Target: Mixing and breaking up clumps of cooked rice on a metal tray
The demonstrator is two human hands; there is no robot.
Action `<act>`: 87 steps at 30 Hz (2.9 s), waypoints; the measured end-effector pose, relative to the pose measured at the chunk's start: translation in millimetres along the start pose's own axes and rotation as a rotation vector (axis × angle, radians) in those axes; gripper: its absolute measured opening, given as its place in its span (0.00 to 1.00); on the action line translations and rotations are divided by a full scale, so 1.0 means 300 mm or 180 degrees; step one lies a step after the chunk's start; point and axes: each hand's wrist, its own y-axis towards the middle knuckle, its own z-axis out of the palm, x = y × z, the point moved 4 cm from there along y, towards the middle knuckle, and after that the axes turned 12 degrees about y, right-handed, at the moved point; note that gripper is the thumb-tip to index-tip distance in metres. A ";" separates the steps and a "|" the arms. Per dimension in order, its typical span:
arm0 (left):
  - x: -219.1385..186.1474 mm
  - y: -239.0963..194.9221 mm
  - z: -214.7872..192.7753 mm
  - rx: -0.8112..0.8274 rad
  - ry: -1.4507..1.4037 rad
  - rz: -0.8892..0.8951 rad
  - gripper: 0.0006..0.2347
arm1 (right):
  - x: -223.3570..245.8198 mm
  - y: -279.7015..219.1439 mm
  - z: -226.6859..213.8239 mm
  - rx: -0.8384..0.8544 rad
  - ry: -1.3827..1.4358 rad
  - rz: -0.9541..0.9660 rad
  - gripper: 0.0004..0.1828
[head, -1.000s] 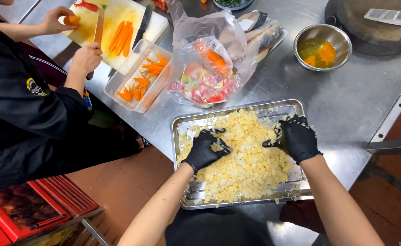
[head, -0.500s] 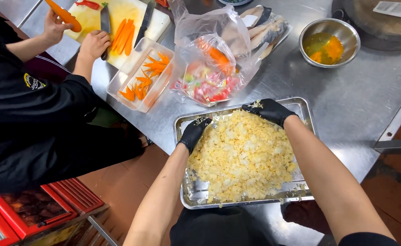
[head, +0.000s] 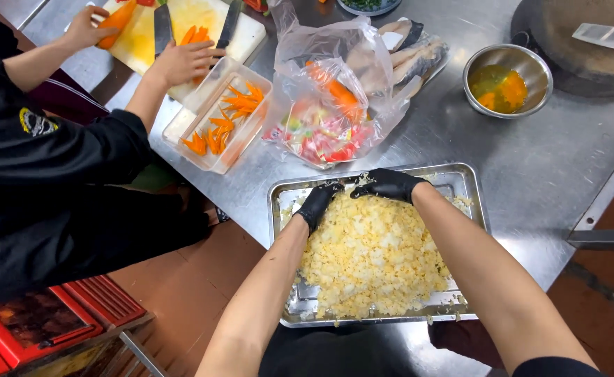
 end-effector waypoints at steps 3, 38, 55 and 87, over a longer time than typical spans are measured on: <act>-0.006 -0.078 -0.023 0.0062 0.0880 0.0553 0.22 | -0.015 -0.099 0.004 -0.0299 -0.0824 -0.0344 0.44; 0.177 -0.294 0.119 -0.0637 0.2703 0.2327 0.26 | -0.454 -0.191 0.276 -0.2248 -0.1746 0.0192 0.44; 0.089 -0.448 -0.050 -0.1635 0.1406 0.2571 0.20 | -0.211 -0.328 0.367 -0.3565 -0.0137 -0.0489 0.18; 0.243 -0.405 -0.219 -0.0011 -0.0138 -0.0115 0.37 | -0.485 -0.381 0.805 -0.3188 0.5935 0.0721 0.33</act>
